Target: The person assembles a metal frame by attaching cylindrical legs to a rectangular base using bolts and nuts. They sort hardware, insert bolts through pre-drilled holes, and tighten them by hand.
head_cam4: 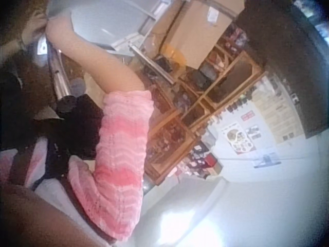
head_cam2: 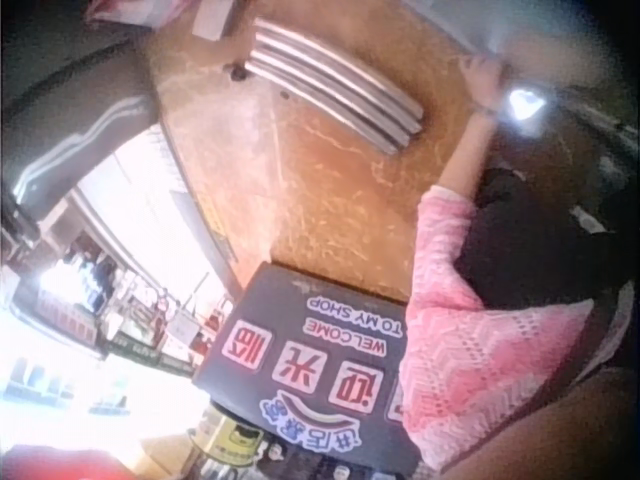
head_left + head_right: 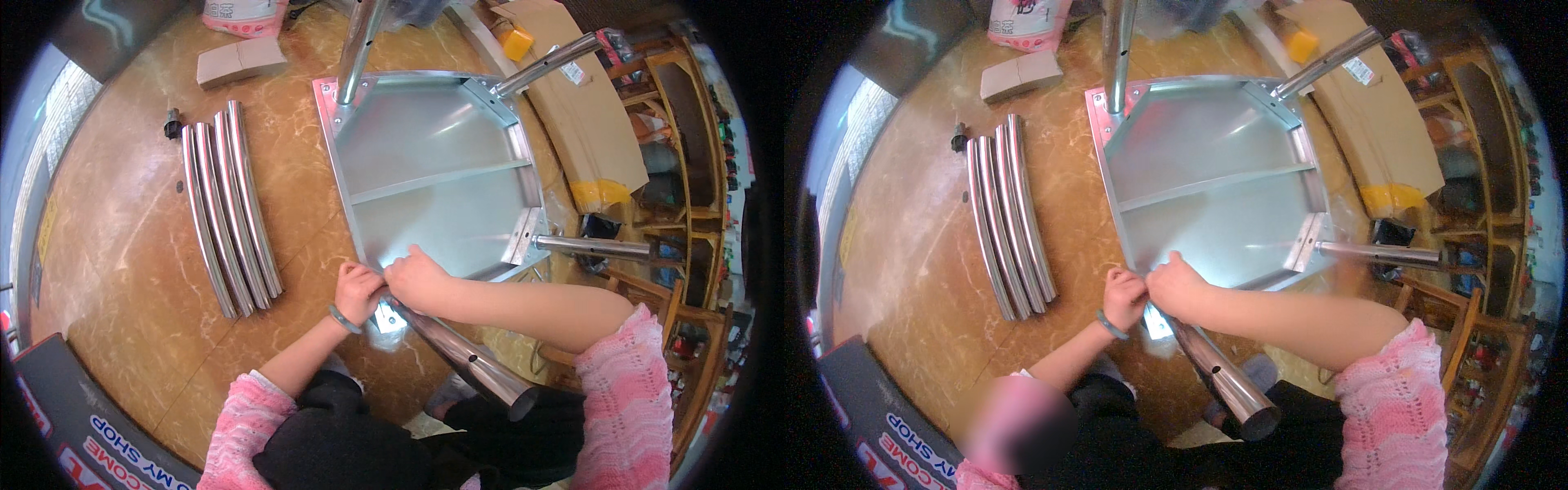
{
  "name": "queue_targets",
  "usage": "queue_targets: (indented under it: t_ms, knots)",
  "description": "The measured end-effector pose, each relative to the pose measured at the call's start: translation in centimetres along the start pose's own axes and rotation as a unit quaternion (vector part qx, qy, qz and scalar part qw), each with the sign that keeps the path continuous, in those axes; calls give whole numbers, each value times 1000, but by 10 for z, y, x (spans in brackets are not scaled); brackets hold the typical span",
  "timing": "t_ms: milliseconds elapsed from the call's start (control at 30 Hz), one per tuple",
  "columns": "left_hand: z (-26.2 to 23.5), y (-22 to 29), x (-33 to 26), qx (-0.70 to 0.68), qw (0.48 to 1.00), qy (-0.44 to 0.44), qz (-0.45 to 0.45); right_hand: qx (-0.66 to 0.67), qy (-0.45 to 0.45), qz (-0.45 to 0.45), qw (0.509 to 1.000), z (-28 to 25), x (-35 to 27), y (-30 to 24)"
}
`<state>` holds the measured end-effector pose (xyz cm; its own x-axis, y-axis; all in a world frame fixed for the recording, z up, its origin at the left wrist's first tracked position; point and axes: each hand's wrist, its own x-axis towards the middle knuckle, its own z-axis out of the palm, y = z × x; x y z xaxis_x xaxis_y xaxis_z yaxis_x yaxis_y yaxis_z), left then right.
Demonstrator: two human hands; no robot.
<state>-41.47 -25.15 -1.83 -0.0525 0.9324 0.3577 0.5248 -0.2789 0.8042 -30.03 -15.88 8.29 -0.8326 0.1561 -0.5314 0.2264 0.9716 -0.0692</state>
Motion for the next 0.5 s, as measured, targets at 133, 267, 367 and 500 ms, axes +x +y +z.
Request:
queue_targets:
  t_ms: [133,267,367,500]
  knots:
    - [-1,1,0,8,1000,-21,12,-30,-78,-87,993,-2,-2,5]
    - [-2,2,-1,13,999,-28,20,169,-158,64,971,-1,8,-2]
    - [-1,0,-2,20,999,-24,27,193,-143,128,962,-1,8,-9]
    - [2,-3,-4,35,999,-28,23,-36,-41,-94,994,-8,3,-5]
